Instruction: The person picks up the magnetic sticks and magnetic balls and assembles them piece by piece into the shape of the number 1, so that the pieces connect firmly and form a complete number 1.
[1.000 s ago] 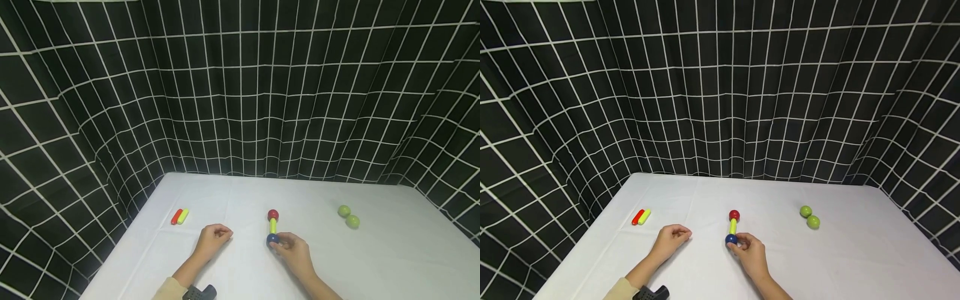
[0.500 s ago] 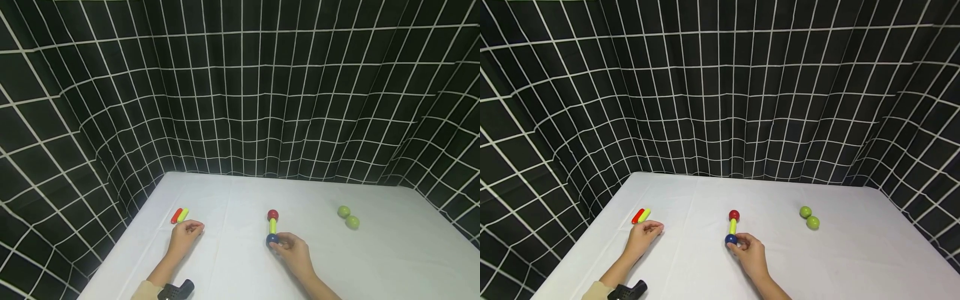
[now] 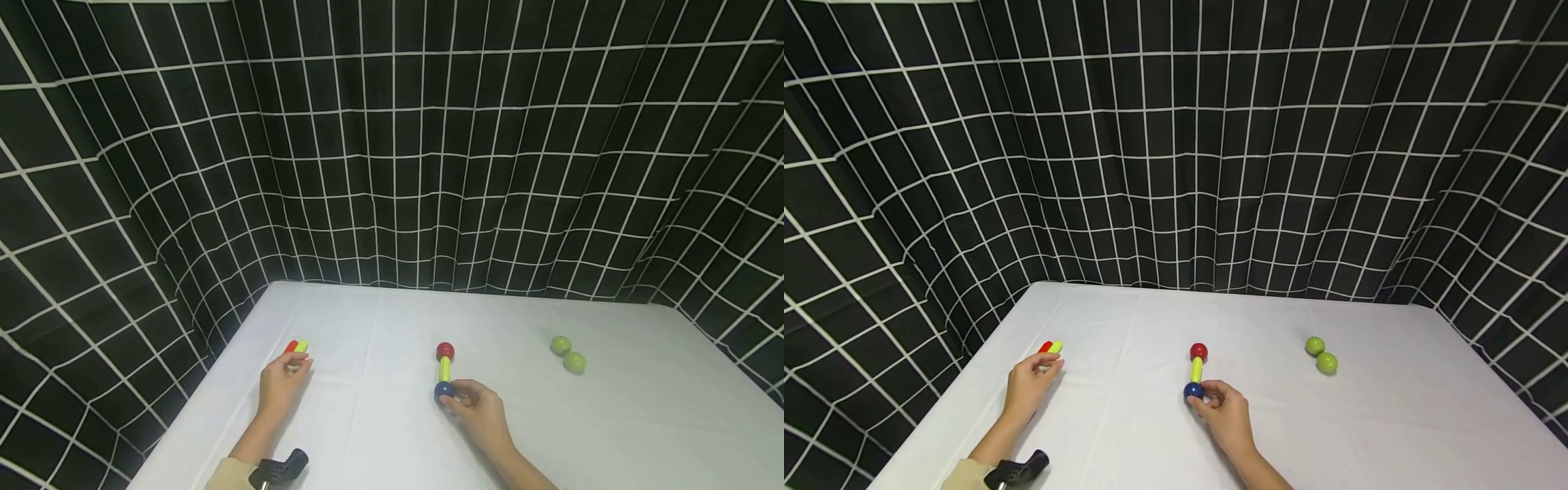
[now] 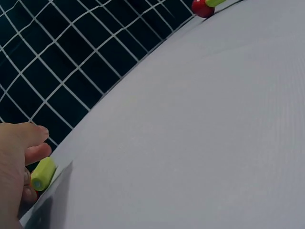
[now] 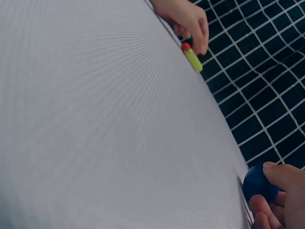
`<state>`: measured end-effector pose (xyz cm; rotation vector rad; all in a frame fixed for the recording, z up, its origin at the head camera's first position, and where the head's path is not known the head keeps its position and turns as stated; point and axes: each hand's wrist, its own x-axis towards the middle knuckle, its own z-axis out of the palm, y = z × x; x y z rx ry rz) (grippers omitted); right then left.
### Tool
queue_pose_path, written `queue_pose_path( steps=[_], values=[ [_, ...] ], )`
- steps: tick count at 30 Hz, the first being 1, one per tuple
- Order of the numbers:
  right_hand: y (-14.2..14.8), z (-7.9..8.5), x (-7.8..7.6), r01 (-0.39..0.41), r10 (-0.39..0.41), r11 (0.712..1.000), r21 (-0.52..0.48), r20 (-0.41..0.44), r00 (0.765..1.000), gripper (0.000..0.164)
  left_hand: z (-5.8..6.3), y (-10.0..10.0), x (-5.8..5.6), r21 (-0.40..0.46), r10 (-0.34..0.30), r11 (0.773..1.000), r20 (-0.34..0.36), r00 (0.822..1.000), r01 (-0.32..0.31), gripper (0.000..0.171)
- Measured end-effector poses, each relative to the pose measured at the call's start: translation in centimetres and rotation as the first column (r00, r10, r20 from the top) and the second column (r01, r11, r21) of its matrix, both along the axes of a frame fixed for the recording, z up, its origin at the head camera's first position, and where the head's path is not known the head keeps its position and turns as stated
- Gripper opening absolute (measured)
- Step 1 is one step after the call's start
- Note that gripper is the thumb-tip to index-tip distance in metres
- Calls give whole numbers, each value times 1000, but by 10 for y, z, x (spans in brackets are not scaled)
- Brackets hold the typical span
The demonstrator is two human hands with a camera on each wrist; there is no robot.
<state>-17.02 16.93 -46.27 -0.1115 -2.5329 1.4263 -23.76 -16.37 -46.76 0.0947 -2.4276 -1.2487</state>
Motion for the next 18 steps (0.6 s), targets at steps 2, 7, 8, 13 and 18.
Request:
queue_pose_path(
  steps=[2, 7, 8, 13, 18],
  values=[
    [0, 0, 0, -3, 3, 1000, -5, -3, 1000, 36, 2, -2, 0, -10, 26, 1000, -34, 999, -26, 19],
    [2, 0, 1, -21, 21, 1000, -4, -20, 1000, 37, 3, -5, -2, 9, 82, 997, -60, 995, -81, 25],
    [2, 0, 1, -23, 23, 1000, -2, -24, 999, 37, 2, -6, -2, 13, 92, 996, -60, 994, -92, 26],
    [1, 1, 1, -30, 29, 999, -14, -24, 999, 36, 0, -6, -2, -8, 113, 993, -50, 992, -114, 29],
    [2, 1, 1, -31, 31, 999, -29, -12, 999, 37, 0, -5, -2, -41, 111, 993, -12, 994, -111, 33]
  ],
)
